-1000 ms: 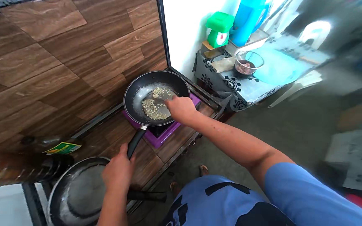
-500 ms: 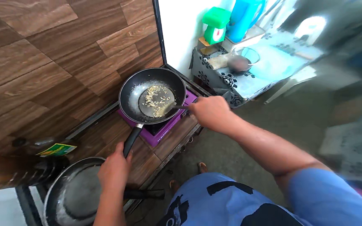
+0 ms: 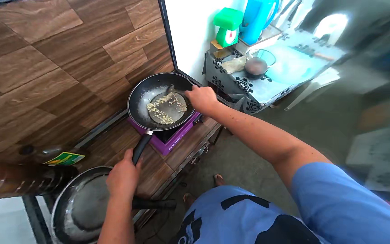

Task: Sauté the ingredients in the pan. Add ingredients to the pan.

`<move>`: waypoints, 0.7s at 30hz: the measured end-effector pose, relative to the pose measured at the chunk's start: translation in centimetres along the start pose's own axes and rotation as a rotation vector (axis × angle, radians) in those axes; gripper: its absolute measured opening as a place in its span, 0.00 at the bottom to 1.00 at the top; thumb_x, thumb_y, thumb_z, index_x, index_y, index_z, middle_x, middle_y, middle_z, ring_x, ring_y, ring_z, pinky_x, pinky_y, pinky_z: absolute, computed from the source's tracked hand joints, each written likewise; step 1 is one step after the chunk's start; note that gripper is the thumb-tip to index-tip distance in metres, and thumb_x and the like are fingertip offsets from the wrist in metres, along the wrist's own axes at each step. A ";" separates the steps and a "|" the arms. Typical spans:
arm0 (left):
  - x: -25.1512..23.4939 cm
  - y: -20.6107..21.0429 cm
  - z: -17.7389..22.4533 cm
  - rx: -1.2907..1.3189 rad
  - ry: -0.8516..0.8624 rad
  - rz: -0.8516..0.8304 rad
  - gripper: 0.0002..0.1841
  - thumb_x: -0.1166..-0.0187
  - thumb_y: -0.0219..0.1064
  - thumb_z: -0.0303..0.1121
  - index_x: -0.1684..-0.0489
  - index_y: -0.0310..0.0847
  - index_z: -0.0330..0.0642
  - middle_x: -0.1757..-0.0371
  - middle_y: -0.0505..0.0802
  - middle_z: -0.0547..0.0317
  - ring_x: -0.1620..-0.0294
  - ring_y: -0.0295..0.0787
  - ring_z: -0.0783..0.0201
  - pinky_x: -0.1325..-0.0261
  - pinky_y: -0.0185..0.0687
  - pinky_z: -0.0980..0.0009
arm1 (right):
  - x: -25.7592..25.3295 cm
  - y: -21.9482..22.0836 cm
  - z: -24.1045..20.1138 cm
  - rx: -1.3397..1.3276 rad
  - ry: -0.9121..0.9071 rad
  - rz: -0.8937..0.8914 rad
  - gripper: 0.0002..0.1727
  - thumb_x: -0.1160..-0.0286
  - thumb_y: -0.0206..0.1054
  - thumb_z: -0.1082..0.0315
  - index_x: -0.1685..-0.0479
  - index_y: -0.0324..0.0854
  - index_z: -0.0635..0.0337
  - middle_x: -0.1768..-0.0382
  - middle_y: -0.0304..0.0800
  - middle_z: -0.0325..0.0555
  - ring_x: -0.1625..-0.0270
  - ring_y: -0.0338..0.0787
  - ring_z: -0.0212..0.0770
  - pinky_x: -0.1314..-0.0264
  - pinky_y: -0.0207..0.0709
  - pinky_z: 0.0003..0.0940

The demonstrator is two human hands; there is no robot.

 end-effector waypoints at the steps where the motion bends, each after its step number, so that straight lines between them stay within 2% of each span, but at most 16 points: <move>1: 0.0 0.0 0.0 0.001 0.002 -0.001 0.26 0.12 0.63 0.43 0.17 0.69 0.47 0.42 0.90 0.28 0.38 0.87 0.27 0.39 0.77 0.30 | 1.3 -0.2 0.9 0.004 0.039 -0.018 0.20 0.21 0.60 0.76 0.33 0.84 0.56 0.41 0.86 0.67 0.48 0.90 0.69 0.56 0.81 0.65; 4: 0.1 -0.1 0.1 0.015 0.008 -0.007 0.25 0.11 0.63 0.42 0.18 0.71 0.45 0.43 0.90 0.27 0.38 0.87 0.27 0.39 0.76 0.29 | 5.8 -1.0 1.8 0.037 0.086 -0.094 0.15 0.14 0.57 0.71 0.37 0.84 0.57 0.48 0.88 0.65 0.49 0.91 0.67 0.57 0.81 0.64; 6: 0.0 -0.1 0.1 0.018 0.012 -0.014 0.25 0.11 0.62 0.42 0.18 0.71 0.45 0.43 0.90 0.27 0.37 0.87 0.27 0.38 0.76 0.29 | 8.4 -1.9 1.9 0.063 0.065 -0.094 0.14 0.11 0.56 0.65 0.39 0.85 0.54 0.51 0.89 0.62 0.51 0.91 0.66 0.59 0.80 0.63; 8: -0.1 0.0 -0.2 0.024 0.017 -0.024 0.25 0.11 0.62 0.44 0.18 0.71 0.45 0.43 0.90 0.27 0.37 0.86 0.26 0.37 0.76 0.30 | 10.7 -3.3 1.7 0.082 0.025 -0.043 0.13 0.12 0.59 0.61 0.41 0.87 0.50 0.54 0.91 0.58 0.53 0.92 0.63 0.61 0.81 0.61; 10: -0.1 0.0 -0.3 0.043 0.026 -0.039 0.27 0.12 0.63 0.45 0.18 0.70 0.43 0.41 0.89 0.25 0.36 0.85 0.26 0.36 0.75 0.30 | 12.5 -4.7 1.1 0.110 -0.034 0.042 0.10 0.15 0.63 0.61 0.47 0.90 0.49 0.60 0.91 0.55 0.60 0.92 0.60 0.68 0.79 0.59; 12: 0.0 -0.1 -0.5 0.094 0.057 -0.014 0.29 0.13 0.65 0.45 0.17 0.71 0.41 0.37 0.87 0.24 0.34 0.84 0.25 0.35 0.74 0.28 | 13.1 -5.0 0.4 0.140 -0.047 0.044 0.09 0.16 0.64 0.62 0.51 0.91 0.48 0.62 0.91 0.53 0.62 0.92 0.59 0.69 0.79 0.57; 14: 0.1 -0.1 -0.9 0.137 0.069 0.016 0.30 0.14 0.67 0.44 0.15 0.70 0.43 0.29 0.84 0.27 0.32 0.83 0.26 0.34 0.74 0.28 | 11.5 -3.9 -0.1 0.151 0.017 -0.046 0.11 0.14 0.62 0.63 0.46 0.90 0.49 0.57 0.92 0.56 0.55 0.92 0.62 0.64 0.79 0.61; 16: 0.3 -0.1 -1.5 0.140 0.049 0.028 0.30 0.15 0.67 0.46 0.16 0.72 0.43 0.27 0.83 0.30 0.31 0.83 0.27 0.34 0.74 0.29 | 8.6 -2.3 -0.4 0.130 0.072 -0.095 0.14 0.12 0.58 0.64 0.39 0.87 0.51 0.48 0.90 0.62 0.49 0.91 0.66 0.58 0.80 0.65; 19: 0.9 0.0 -2.2 0.133 0.013 -0.009 0.31 0.14 0.64 0.51 0.16 0.71 0.44 0.29 0.85 0.30 0.32 0.83 0.28 0.34 0.74 0.28 | 4.4 -0.9 -0.2 0.052 0.107 -0.020 0.16 0.11 0.57 0.63 0.34 0.85 0.51 0.42 0.89 0.64 0.45 0.91 0.69 0.54 0.80 0.68; 21: 1.2 0.1 -2.6 0.134 0.002 -0.012 0.32 0.14 0.63 0.55 0.16 0.71 0.45 0.36 0.88 0.30 0.35 0.86 0.29 0.37 0.76 0.29 | 2.3 -0.8 0.1 -0.007 0.146 0.029 0.17 0.11 0.57 0.61 0.34 0.85 0.51 0.42 0.89 0.65 0.42 0.90 0.70 0.51 0.80 0.71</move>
Point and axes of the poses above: each hand's wrist, its own x-axis away from the middle knuckle, its own y-axis out of the palm, z = x × y, the point moved 8 cm from there along -x, towards the middle knuckle
